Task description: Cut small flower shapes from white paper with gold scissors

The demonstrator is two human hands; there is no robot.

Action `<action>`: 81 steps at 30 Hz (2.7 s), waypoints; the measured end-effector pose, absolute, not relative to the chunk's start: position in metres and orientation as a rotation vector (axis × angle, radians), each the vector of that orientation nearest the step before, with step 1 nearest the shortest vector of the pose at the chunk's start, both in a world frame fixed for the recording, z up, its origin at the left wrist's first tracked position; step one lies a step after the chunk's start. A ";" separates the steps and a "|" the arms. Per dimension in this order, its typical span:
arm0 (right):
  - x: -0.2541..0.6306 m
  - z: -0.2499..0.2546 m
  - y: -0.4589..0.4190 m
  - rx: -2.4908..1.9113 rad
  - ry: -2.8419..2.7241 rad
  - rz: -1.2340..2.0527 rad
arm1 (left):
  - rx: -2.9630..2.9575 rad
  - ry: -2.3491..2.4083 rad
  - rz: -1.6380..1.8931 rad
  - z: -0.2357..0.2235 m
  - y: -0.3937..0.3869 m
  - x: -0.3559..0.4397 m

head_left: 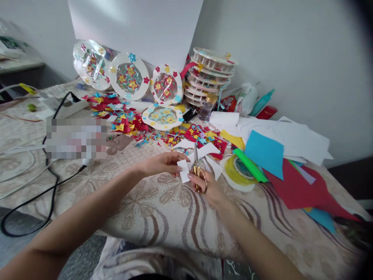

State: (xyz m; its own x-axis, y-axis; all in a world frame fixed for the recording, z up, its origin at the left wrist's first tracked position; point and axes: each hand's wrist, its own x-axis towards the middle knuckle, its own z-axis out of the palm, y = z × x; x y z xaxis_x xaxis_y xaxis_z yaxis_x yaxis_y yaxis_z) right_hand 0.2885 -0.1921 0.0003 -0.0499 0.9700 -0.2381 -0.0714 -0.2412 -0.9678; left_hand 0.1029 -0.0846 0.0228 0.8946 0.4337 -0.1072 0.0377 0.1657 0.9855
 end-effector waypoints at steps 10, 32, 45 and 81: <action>0.288 0.001 -0.186 -1.121 -0.784 1.478 | 1.326 0.395 0.477 0.015 -0.081 0.107; 0.297 -0.003 -0.182 -1.265 -0.887 1.331 | 1.207 0.667 0.439 0.009 -0.085 0.112; 0.299 -0.004 -0.183 -1.346 -0.945 1.342 | 1.391 0.605 0.374 0.013 -0.086 0.110; 0.300 0.000 -0.192 -1.401 -1.341 1.430 | 1.218 0.638 0.506 0.017 -0.083 0.109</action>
State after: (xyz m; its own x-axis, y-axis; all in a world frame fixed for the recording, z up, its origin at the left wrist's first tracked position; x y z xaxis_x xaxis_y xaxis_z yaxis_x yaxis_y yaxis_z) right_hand 0.2996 -0.1923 0.0002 -0.1544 0.9609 -0.2297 0.1672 -0.2037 -0.9647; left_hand 0.1089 -0.0828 0.0167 0.7238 0.6670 -0.1765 -0.0196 0.2755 0.9611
